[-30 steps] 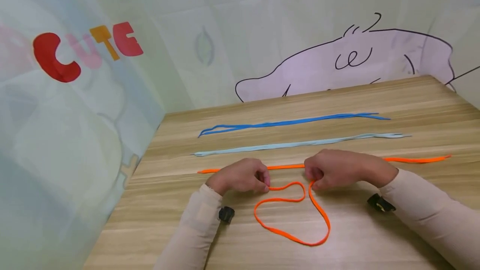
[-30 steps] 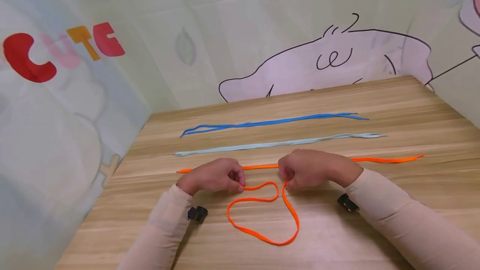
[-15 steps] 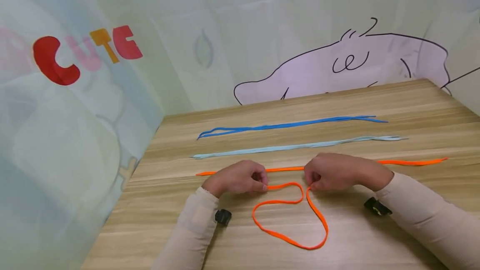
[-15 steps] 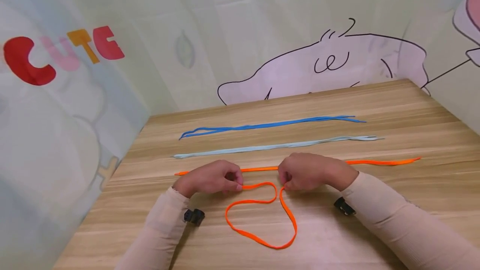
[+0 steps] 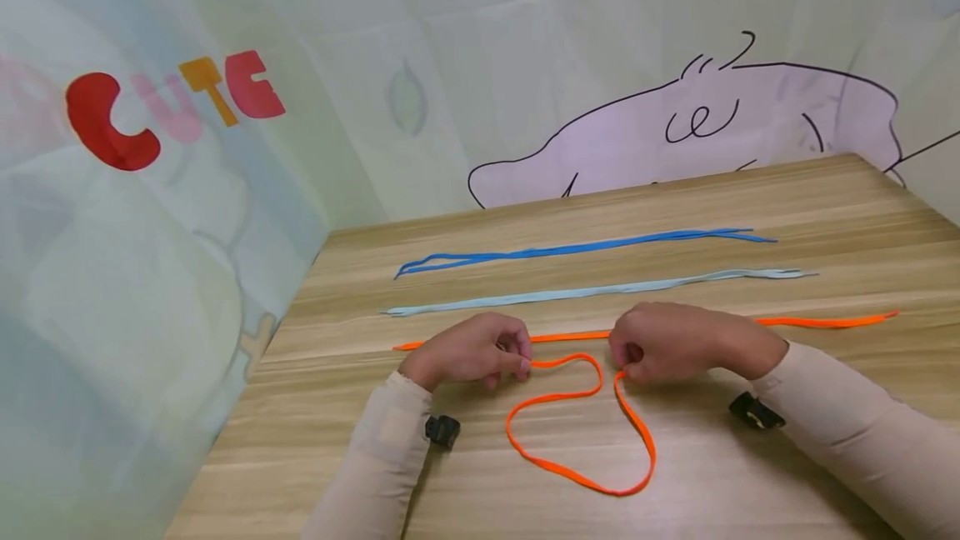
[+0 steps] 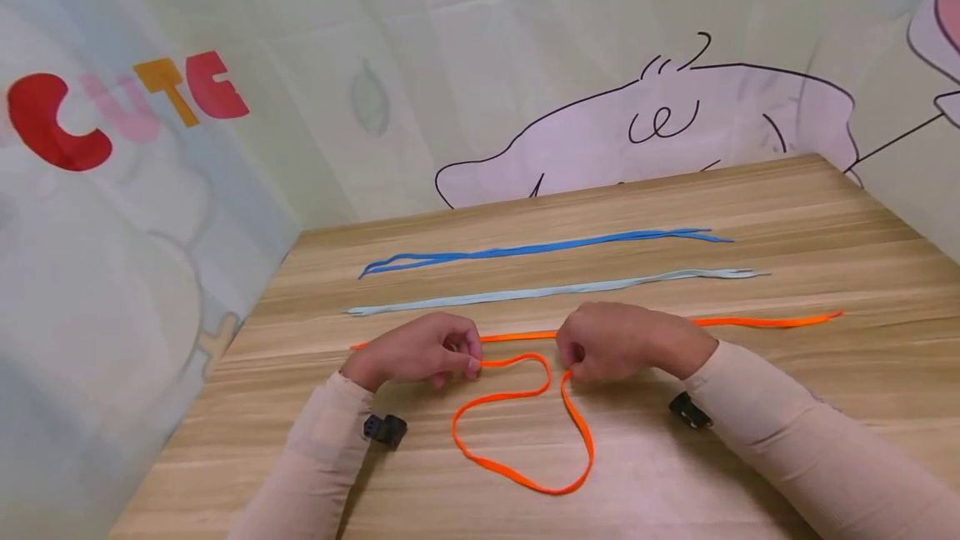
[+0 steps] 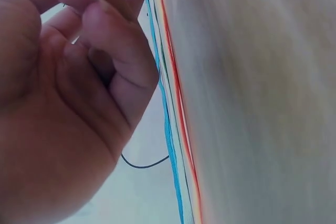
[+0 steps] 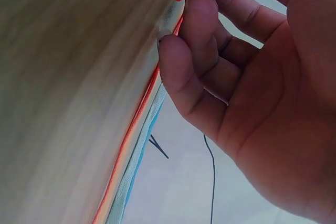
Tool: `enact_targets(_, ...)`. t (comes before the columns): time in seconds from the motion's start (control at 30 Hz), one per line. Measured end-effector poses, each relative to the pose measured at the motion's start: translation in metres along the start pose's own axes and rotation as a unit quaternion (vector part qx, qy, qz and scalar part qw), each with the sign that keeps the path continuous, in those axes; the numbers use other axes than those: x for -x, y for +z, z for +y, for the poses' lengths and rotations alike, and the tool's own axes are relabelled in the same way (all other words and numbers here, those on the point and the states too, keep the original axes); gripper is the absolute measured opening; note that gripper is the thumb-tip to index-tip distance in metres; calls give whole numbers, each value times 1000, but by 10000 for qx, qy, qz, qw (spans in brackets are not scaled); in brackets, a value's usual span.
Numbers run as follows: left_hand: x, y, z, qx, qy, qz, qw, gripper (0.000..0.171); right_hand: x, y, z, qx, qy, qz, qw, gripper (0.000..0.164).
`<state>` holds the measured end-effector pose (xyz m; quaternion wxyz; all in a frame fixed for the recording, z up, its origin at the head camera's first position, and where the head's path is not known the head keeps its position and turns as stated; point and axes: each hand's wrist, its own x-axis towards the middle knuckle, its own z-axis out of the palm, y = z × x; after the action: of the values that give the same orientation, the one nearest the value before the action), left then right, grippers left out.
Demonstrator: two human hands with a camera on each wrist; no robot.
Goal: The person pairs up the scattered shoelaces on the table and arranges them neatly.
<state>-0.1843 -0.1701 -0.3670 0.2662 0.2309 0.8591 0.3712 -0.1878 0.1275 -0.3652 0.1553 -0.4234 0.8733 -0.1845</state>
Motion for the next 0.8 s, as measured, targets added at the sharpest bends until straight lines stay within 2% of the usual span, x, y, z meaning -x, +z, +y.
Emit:
enact_targets(0.2, 0, -1, -2, 36, 171, 41, 9998, 7, 1, 0, 1, -34, -108, 141, 9998, 23)
enact_targets(0.37, -1, -2, -4, 160, 316, 44, 9994, 9, 3, -2, 2, -206, 0, 211, 9996, 22)
enact_targets(0.53, 0, -4, -5, -137, 489, 208, 9985, 9, 4, -5, 3, -233, 47, 389, 9990, 20)
enact_targets(0.6, 0, -5, -4, -222, 469, 302, 9982, 8, 4, -5, 3, -304, 51, 450, 9985, 19)
enact_targets(0.8, 2, -6, -4, 46, 373, 443, 9983, 8, 4, -9, 5, -418, 102, 507, 9978, 27)
